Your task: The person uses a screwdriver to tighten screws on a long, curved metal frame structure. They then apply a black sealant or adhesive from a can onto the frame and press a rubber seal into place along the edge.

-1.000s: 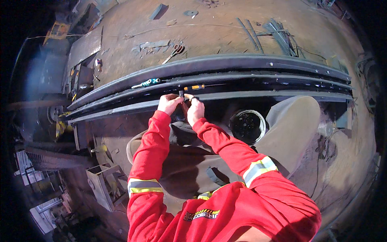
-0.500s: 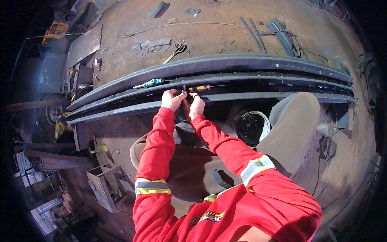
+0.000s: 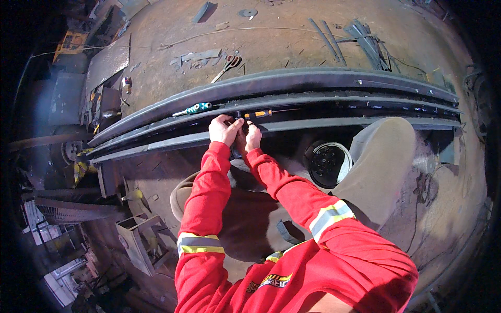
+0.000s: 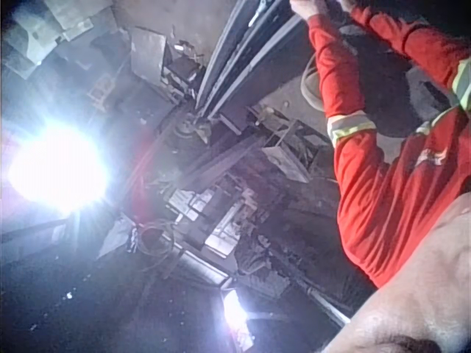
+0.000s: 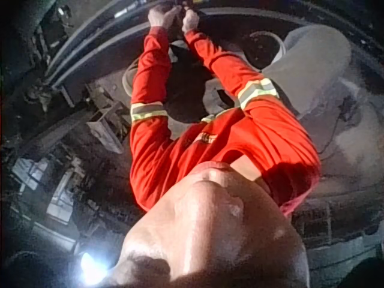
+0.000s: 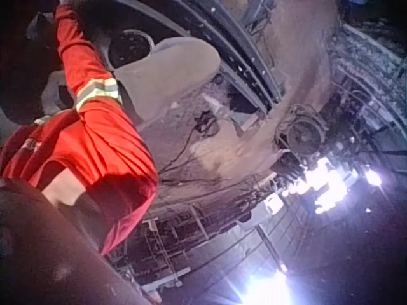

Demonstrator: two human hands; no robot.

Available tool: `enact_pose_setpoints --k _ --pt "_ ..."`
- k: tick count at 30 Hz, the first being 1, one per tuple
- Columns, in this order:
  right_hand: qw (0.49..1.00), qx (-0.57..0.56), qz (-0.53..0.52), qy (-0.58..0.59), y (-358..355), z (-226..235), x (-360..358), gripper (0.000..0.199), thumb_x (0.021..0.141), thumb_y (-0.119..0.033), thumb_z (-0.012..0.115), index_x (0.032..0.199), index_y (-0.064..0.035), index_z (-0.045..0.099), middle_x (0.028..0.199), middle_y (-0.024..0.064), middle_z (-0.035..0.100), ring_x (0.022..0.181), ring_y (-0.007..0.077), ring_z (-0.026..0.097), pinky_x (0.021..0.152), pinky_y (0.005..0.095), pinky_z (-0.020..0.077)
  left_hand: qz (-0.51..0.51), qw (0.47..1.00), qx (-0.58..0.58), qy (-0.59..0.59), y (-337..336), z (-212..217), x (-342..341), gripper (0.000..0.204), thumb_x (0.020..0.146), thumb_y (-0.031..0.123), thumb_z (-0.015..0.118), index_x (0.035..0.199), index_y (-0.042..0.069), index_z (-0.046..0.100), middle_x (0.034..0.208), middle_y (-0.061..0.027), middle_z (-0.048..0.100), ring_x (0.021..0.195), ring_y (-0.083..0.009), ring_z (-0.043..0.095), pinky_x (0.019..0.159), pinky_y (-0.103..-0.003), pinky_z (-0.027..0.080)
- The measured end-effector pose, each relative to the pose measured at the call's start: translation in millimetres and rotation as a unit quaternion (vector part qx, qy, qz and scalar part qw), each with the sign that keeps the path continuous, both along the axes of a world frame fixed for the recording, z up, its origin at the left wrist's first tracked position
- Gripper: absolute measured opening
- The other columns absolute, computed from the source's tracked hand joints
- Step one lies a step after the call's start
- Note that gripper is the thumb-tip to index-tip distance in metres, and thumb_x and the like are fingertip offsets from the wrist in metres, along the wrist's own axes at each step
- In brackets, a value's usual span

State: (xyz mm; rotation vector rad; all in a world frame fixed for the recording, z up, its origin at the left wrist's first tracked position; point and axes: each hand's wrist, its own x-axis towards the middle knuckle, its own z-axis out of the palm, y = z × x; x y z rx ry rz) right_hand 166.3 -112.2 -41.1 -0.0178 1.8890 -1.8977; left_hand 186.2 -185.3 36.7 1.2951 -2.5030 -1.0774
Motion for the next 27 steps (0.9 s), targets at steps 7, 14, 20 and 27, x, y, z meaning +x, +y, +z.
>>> enact_pose_setpoints --k 7,14,20,27 --pt "0.979 -0.180 0.053 -0.084 3 7 3 0.019 0.086 -0.007 0.051 0.100 0.0026 0.060 0.087 0.0114 0.064 0.076 0.0181 0.058 0.068 0.0303 0.0470 -0.062 0.996 0.000 -0.056 -5 -7 0 0.036 0.074 0.036 0.061 0.075 0.000 0.064 0.073 -0.0196 0.063 0.069 -0.0349 0.062 0.065 -0.037 0.049" --pt "0.972 -0.087 -0.037 -0.213 -7 -23 -3 0.034 0.089 -0.025 0.045 0.106 0.0020 0.058 0.101 0.0239 0.062 0.098 0.0326 0.060 0.079 0.0403 0.0468 -0.002 1.000 -0.021 -0.024 3 9 -4 0.035 0.066 0.032 0.071 0.072 -0.002 0.066 0.067 -0.0165 0.064 0.065 -0.0271 0.064 0.064 -0.033 0.050" --pt "0.884 -0.233 -0.166 -0.370 -21 -38 -12 0.045 0.087 -0.036 0.044 0.091 0.0046 0.063 0.090 0.0171 0.065 0.083 0.0230 0.061 0.073 0.0369 0.0466 0.038 0.998 -0.035 -0.033 10 9 -15 0.040 0.064 0.033 0.075 0.078 -0.003 0.067 0.071 -0.0156 0.066 0.065 -0.0227 0.064 0.065 -0.031 0.050" --pt "0.998 -0.050 0.030 -0.031 -2 -1 -3 0.015 0.081 -0.013 0.060 0.085 0.0014 0.061 0.075 0.0065 0.062 0.068 0.0137 0.054 0.063 0.0290 0.0451 -0.064 0.992 0.104 -0.014 -15 -8 2 0.034 0.075 0.029 0.063 0.089 -0.002 0.066 0.080 -0.0167 0.066 0.074 -0.0265 0.065 0.071 -0.032 0.048"
